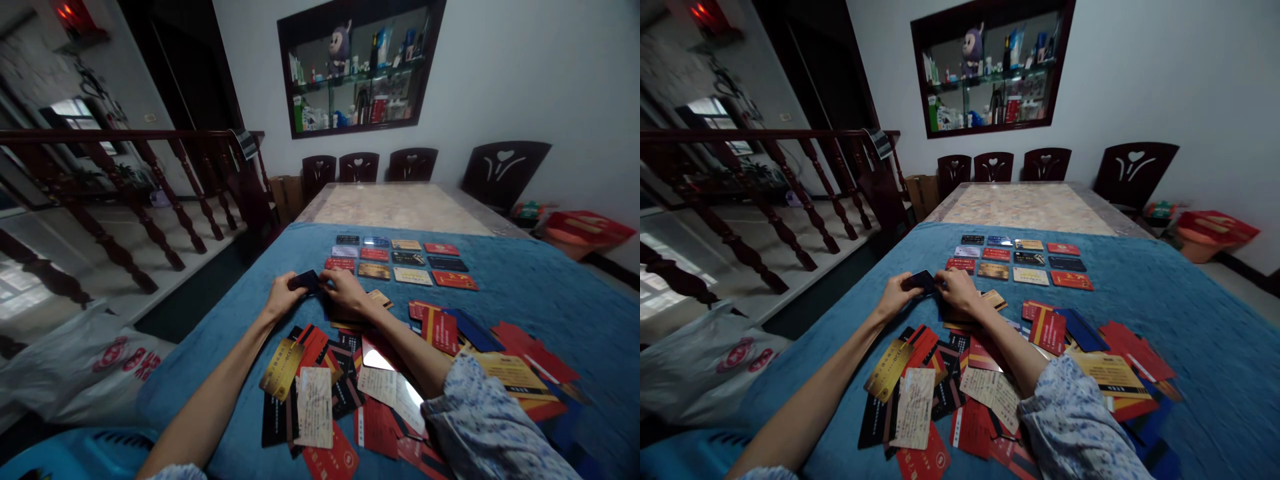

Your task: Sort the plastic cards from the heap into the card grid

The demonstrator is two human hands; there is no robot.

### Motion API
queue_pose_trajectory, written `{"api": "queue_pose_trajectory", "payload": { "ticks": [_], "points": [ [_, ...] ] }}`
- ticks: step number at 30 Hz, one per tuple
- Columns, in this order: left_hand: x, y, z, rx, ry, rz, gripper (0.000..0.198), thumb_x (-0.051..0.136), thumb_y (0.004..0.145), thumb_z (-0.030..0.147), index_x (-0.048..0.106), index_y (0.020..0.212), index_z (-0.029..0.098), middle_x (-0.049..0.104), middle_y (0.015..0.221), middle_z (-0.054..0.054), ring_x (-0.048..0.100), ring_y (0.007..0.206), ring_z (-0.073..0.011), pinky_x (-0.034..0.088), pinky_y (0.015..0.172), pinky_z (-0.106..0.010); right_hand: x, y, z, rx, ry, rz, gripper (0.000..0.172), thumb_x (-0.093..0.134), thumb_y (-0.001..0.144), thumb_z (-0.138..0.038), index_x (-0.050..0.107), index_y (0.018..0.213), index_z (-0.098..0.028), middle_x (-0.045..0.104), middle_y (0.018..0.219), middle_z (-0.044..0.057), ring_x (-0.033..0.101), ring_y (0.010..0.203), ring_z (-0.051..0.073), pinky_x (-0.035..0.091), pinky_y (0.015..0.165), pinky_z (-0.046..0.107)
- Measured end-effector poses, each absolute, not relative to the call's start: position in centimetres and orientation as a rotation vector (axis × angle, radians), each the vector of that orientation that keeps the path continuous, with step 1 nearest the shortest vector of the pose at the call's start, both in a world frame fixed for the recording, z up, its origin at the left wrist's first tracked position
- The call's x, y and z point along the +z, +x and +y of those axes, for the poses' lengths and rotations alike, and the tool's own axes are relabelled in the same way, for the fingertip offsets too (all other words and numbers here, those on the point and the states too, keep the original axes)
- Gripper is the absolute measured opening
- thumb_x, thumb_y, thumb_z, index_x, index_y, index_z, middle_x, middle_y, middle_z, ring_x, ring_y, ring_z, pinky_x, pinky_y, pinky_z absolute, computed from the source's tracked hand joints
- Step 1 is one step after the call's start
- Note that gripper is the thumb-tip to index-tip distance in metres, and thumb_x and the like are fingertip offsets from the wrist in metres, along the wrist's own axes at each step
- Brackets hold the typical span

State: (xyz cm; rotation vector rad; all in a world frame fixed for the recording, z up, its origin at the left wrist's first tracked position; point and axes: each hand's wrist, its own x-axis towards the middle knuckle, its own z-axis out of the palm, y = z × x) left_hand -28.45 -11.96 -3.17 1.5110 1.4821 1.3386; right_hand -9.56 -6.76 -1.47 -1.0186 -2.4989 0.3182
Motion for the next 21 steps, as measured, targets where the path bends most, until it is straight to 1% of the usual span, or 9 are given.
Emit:
{"api": "queue_pose_trajectory", "payload": {
  "ticks": [5, 7, 10, 14, 18, 21],
  "points": [
    [-2.9, -29.2, -12.1, 1.361, 1.585, 1.557, 0.021, 0.071, 0.062, 0.028, 0.058, 0.070, 0.015, 0.059, 0.065, 0.003, 0.055, 0.061, -0.0113, 0.044, 0.060, -0.023, -1.1, -9.6, -6.8, 0.263, -0.974, -2.514, 0.026, 0.052, 0.094, -0.017, 0.069, 0.113, -0.019, 0.072, 0.109, 0.008, 0.058, 0.104, 0.022, 0.040, 0.086, 0.031],
    [-2.7, -29.4, -12.2, 1.387, 1.618, 1.584, 0.020, 0.070, 0.063, 0.027, 0.059, 0.075, 0.015, 0.061, 0.069, 0.003, 0.058, 0.064, -0.0123, 0.046, 0.062, -0.023, -1.0, -9.6, -6.9, 0.214, -0.975, -2.530, 0.028, 0.049, 0.095, -0.018, 0.068, 0.116, -0.021, 0.071, 0.112, 0.009, 0.056, 0.105, 0.023, 0.040, 0.085, 0.033],
    [-2.2, -29.6, -12.4, 1.424, 1.684, 1.607, 0.021, 0.067, 0.065, 0.023, 0.060, 0.083, 0.016, 0.065, 0.075, 0.001, 0.062, 0.070, -0.0140, 0.050, 0.068, -0.026, -1.0, -9.7, -6.9, 0.128, -0.986, -2.556, 0.029, 0.047, 0.097, -0.018, 0.068, 0.117, -0.023, 0.070, 0.112, 0.009, 0.053, 0.107, 0.024, 0.039, 0.083, 0.034],
    [-1.8, -29.7, -12.8, 1.394, 1.785, 1.658, 0.025, 0.062, 0.069, 0.019, 0.059, 0.094, 0.019, 0.066, 0.074, 0.003, 0.064, 0.069, -0.0141, 0.051, 0.070, -0.026, -1.1, -9.9, -7.2, 0.059, -0.984, -2.589, 0.028, 0.047, 0.098, -0.021, 0.068, 0.116, -0.024, 0.069, 0.111, 0.010, 0.051, 0.109, 0.025, 0.038, 0.083, 0.034],
    [-1.7, -29.8, -13.2, 1.314, 1.896, 1.734, 0.019, 0.058, 0.071, 0.017, 0.059, 0.090, 0.020, 0.067, 0.074, 0.003, 0.064, 0.068, -0.0140, 0.049, 0.070, -0.026, -1.1, -9.9, -7.4, 0.053, -0.958, -2.579, 0.029, 0.046, 0.098, -0.021, 0.066, 0.120, -0.024, 0.069, 0.114, 0.010, 0.050, 0.108, 0.024, 0.038, 0.084, 0.034],
    [-1.9, -29.9, -13.2, 1.270, 1.952, 1.779, 0.018, 0.056, 0.072, 0.016, 0.059, 0.089, 0.020, 0.065, 0.070, 0.004, 0.060, 0.064, -0.0132, 0.046, 0.067, -0.025, -1.3, -10.0, -7.4, 0.051, -0.949, -2.563, 0.031, 0.048, 0.098, -0.020, 0.062, 0.125, -0.024, 0.068, 0.118, 0.009, 0.050, 0.109, 0.024, 0.037, 0.086, 0.035]
  ]
}}
